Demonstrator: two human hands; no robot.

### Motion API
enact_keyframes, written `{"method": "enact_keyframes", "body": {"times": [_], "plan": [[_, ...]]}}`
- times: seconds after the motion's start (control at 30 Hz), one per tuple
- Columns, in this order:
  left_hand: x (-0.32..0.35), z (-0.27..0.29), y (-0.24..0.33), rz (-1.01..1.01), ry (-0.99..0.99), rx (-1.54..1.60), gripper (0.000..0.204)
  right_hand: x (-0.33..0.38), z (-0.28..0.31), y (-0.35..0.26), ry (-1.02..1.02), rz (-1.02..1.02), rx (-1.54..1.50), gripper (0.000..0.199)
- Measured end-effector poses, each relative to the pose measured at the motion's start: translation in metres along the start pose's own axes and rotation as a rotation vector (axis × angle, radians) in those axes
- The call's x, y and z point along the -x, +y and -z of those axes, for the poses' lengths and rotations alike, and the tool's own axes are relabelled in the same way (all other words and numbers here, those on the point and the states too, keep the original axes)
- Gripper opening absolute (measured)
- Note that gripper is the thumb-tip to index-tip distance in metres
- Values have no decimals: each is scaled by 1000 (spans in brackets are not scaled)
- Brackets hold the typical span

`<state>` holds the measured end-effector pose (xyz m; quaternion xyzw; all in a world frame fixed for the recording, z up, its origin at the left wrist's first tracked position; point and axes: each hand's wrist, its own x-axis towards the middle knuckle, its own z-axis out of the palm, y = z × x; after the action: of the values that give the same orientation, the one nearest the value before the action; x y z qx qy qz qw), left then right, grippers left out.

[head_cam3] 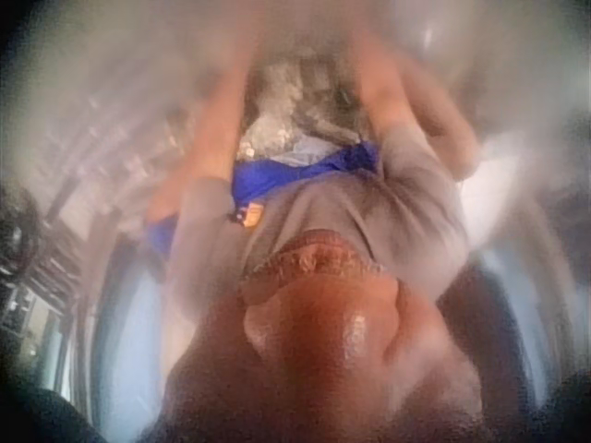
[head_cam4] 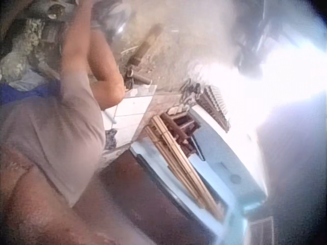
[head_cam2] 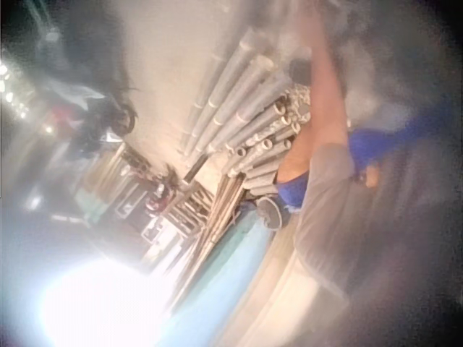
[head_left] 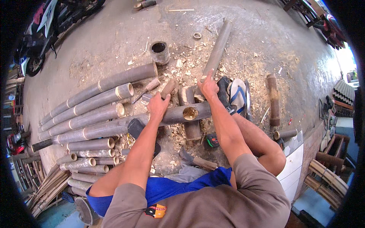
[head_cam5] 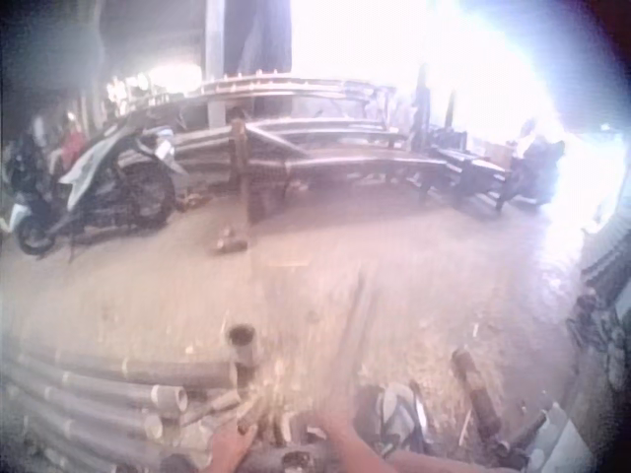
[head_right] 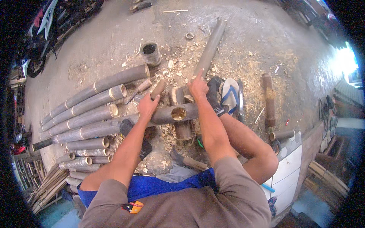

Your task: The person sits on the ground and uses a knife to cut and shape a bamboo pole, then uses a wooden mallet to drive a smaller bamboo piece into the hollow end. The person repeatedly hammers and adjusts the fit of the bamboo pieces.

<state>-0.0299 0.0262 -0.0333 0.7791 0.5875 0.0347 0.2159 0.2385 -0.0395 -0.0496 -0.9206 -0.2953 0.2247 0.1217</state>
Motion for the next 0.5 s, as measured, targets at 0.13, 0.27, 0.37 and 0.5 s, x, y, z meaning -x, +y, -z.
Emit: {"method": "enact_keyframes", "body": {"times": [0.13, 0.27, 0.37, 0.5], "plan": [[10, -12, -8, -248, 433, 106, 56, -10, -2, 16, 163, -211, -611, 96], [21, 17, 20, -194, 325, 393, 61, 52, 55, -6, -64, -180, -1357, 58], [24, 27, 57, -182, 62, 756, 66, 126, 79, -4, -152, -118, -1227, 48], [47, 74, 118, 4, -366, 1201, 71, 273, 76, 12, -7, 208, -898, 47]]}}
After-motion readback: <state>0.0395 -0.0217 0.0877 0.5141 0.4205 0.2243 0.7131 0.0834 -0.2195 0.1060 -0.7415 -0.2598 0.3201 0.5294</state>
